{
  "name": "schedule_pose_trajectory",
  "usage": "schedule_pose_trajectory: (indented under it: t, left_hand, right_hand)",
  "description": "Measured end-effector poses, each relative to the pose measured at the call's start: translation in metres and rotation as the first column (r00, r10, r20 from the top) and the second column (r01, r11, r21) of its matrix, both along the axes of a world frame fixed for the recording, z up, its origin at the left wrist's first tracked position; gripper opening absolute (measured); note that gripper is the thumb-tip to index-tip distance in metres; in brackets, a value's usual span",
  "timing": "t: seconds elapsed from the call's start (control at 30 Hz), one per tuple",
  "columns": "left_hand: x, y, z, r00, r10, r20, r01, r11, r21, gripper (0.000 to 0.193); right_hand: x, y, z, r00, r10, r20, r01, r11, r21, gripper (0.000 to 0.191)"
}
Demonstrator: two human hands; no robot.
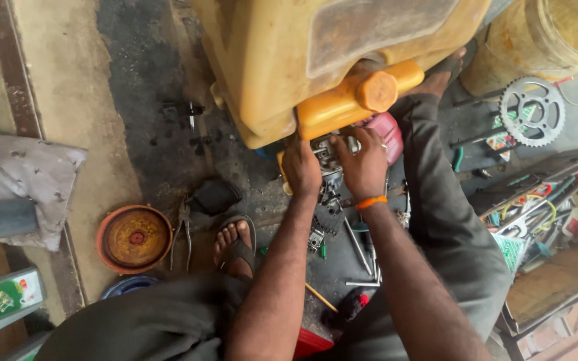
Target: The person uses a screwdriver to adjust a small metal component, then installs it into the engine of a yellow machine. They continue to tighten and adjust parts on the engine with their hands.
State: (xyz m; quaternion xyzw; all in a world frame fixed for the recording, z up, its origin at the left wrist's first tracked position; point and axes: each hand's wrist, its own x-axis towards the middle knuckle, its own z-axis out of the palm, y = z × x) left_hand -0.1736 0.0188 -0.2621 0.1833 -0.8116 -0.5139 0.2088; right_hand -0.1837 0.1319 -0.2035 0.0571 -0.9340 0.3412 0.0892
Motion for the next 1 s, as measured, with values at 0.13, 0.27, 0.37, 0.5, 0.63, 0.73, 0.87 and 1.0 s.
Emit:
schedule_pose_trajectory:
  t: [0.13,0.27,0.37,0.5,0.63,0.73,0.87,1.0]
  left_hand:
    - [0.013,0.006,0.012,0.997,-0.002,-0.08,0.034,0.915,0.402,0.055]
    - [0.018,0.008,0.021,0.99,-0.006,-0.144,0.054,0.941,0.334,0.059]
    - [0.013,0.007,0.024,1.0,0.012,-0.017,-0.007,0.963,0.268,0.061]
    - [0.012,0.005,0.027,0.996,0.057,0.069,-0.07,0.978,0.195,0.062]
    - [0.013,0.001,0.033,0.994,0.099,0.053,-0.107,0.976,0.191,0.06]
    - [0.014,-0.001,0.037,0.995,0.1,0.027,-0.103,0.974,0.204,0.062]
    - [0.015,-0.001,0.042,0.997,0.074,0.022,-0.077,0.97,0.229,0.067]
    - [0.012,-0.001,0.045,0.996,0.061,0.058,-0.073,0.971,0.229,0.069]
  right_hand:
    - [-0.011,-0.015,-0.012,0.999,-0.037,0.004,0.037,0.999,0.033,0.031]
    - [-0.016,-0.017,-0.021,0.999,-0.051,0.016,0.049,0.992,0.119,0.03]
    - [-0.02,-0.019,-0.023,0.996,-0.084,0.019,0.082,0.991,0.105,0.031]
    - [-0.017,-0.028,-0.022,0.993,-0.102,0.064,0.095,0.991,0.098,0.027]
    - [-0.013,-0.038,-0.023,0.981,-0.178,0.084,0.17,0.981,0.09,0.02]
    - [-0.011,-0.039,-0.026,0.985,-0.169,-0.031,0.17,0.983,0.066,0.018]
    - [-0.017,-0.031,-0.033,0.985,-0.167,0.038,0.17,0.976,-0.136,0.024]
    - [-0.031,-0.022,-0.038,0.993,-0.117,-0.023,0.114,0.99,-0.084,0.025]
